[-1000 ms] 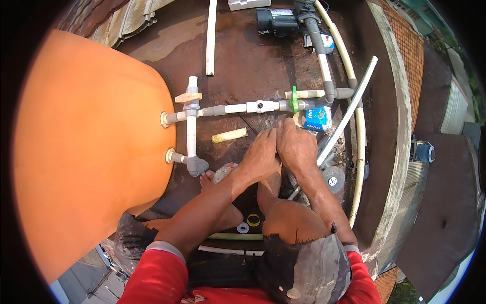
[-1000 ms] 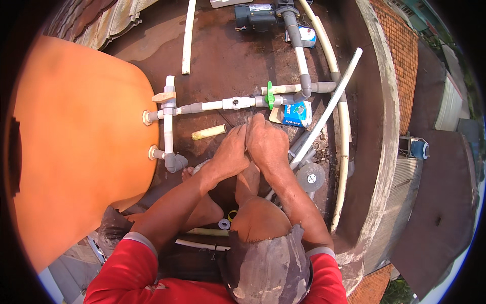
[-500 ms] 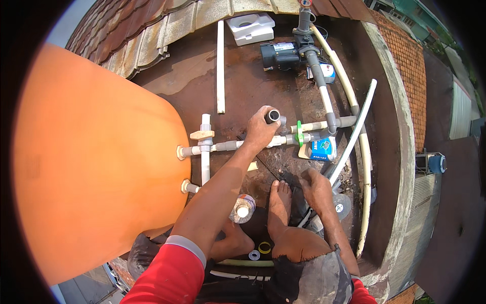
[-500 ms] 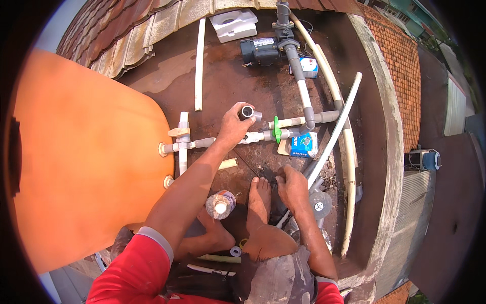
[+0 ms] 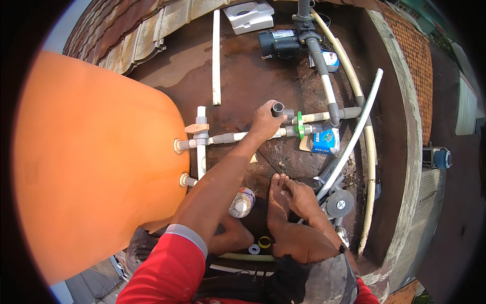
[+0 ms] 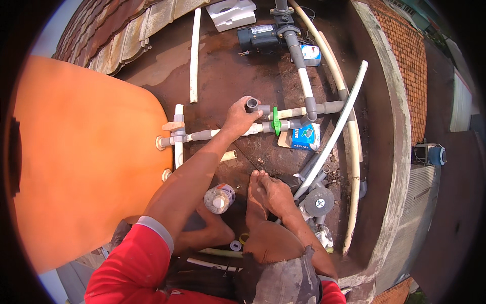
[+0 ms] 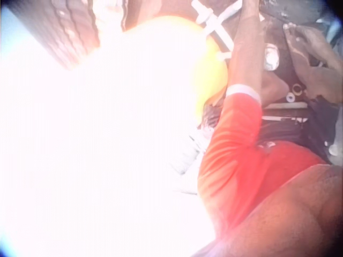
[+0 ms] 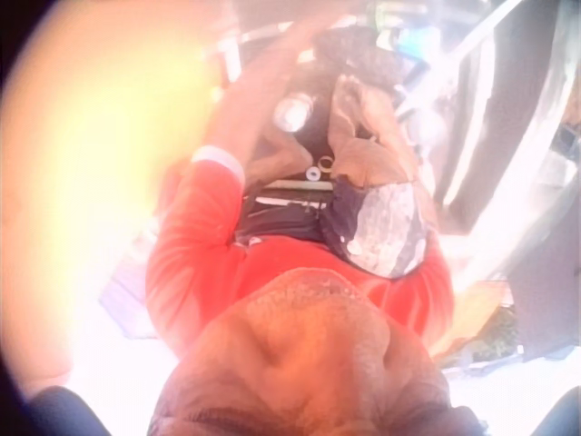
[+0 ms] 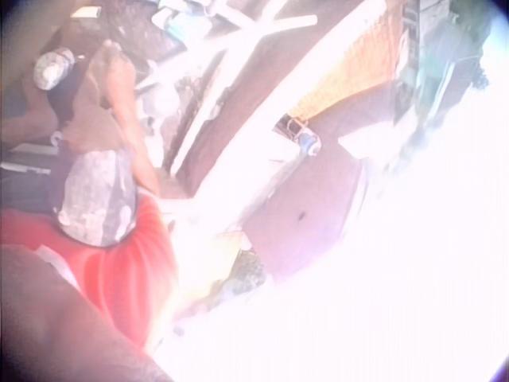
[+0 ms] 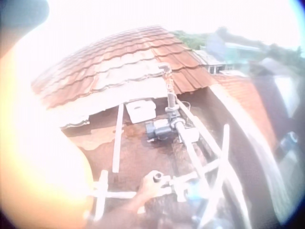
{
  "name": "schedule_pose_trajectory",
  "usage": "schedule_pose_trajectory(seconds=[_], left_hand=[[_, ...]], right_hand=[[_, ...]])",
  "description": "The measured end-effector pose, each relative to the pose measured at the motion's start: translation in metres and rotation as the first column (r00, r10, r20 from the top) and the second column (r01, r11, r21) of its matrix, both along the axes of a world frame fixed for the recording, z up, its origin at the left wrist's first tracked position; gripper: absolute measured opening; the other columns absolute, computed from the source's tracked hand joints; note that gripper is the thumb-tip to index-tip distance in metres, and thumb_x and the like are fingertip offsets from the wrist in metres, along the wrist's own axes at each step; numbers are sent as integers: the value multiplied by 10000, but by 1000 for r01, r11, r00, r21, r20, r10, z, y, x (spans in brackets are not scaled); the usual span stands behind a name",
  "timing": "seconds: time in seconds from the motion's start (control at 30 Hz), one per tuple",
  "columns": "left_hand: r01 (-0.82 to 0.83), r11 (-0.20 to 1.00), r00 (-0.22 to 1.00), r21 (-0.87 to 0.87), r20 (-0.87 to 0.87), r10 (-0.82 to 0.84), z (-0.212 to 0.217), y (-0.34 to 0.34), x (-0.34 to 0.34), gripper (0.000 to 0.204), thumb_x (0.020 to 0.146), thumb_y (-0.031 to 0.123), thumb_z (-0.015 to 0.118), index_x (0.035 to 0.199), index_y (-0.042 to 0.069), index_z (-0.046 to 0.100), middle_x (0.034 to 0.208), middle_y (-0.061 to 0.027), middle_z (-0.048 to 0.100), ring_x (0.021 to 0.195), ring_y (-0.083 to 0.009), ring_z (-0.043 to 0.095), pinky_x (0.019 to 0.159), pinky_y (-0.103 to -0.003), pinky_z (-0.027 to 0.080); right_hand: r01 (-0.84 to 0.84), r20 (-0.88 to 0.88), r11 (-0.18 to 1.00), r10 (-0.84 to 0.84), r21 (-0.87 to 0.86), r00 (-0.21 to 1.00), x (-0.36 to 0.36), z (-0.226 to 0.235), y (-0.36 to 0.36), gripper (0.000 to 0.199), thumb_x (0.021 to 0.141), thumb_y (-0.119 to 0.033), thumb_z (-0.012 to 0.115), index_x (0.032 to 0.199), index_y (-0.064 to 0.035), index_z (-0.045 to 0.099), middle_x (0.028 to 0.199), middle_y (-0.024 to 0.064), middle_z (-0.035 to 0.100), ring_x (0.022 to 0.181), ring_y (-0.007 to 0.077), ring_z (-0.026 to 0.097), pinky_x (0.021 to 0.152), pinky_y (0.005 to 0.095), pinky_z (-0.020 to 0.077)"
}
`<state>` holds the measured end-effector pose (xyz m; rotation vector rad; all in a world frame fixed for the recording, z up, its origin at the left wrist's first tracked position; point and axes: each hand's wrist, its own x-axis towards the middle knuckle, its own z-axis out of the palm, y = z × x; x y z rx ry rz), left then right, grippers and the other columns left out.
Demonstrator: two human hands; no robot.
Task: The person assembles white PVC pipes and fittings on a rooftop next to a large orange water tank. They apply glue to pipe ends and connect various fittings, including elbows and valves, to build a plumbing assembly.
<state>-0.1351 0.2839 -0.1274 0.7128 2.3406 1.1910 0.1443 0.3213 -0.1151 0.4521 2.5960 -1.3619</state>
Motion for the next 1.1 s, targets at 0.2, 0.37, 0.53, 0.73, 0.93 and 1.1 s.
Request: schedule_pose_trajectory(seconds=[0.2, 0.37, 0.53, 0.73, 0.93, 1.1], left_hand=[[44, 999, 999, 31, 16, -44, 6, -2, 1, 287, 901, 117, 825, 1161, 47, 722, 1076, -100, 747, 1007, -221, 703, 930, -385, 548], [19, 1000, 1000, 22, 9, -19, 2, -7, 1, 320, 854, 149, 854, 1133, 54, 729, 1085, -161, 770, 1046, -332, 747, 944, -429, 569], [34, 999, 998, -4, -44, -35, 0, -16, 4, 319, 852, 164, 859, 1126, 58, 735, 1067, -159, 776, 1034, -342, 755, 928, -439, 574], [53, 998, 997, 14, -55, -53, -4, -15, 13, 315, 860, 174, 864, 1122, 55, 734, 1027, -162, 783, 998, -358, 762, 898, -454, 577], [43, 999, 999, -14, -32, -44, 1, -13, 17, 345, 874, 201, 864, 1149, 49, 720, 1045, -188, 789, 1015, -398, 763, 906, -480, 583], [39, 999, 997, -1, -61, -39, -2, -20, 13, 332, 875, 194, 868, 1130, 37, 724, 1023, -195, 785, 998, -404, 766, 893, -484, 585]], right_hand=[[-49, 28, 998, 51, -47, 998, 0, -9, -9, 233, 970, -210, 722, 1096, -15, 707, 1140, 276, 743, 1057, 479, 717, 929, 572, 569], [-88, 60, 993, 92, -74, 994, 1, -26, -24, 264, 955, -229, 751, 1121, -26, 715, 1107, 274, 748, 1072, 478, 715, 940, 566, 569], [-100, -121, 993, 106, 57, 987, 4, -46, -42, 228, 964, -215, 735, 1110, -41, 739, 1093, 280, 751, 1113, 469, 710, 964, 552, 568], [-62, 57, 983, 73, -172, 996, 5, -55, -38, 216, 956, -205, 733, 1111, -54, 743, 1114, 286, 749, 1113, 476, 710, 962, 547, 568], [-32, 56, 994, 38, -103, 998, 7, -72, -43, 332, 907, -220, 821, 1190, -71, 734, 1197, 263, 739, 1177, 509, 679, 1061, 541, 543], [-64, -14, 998, 64, -15, 998, 11, -81, -49, 359, 916, -249, 827, 1204, -58, 730, 1352, 362, 652, 1345, 574, 571, 1164, 562, 486]])
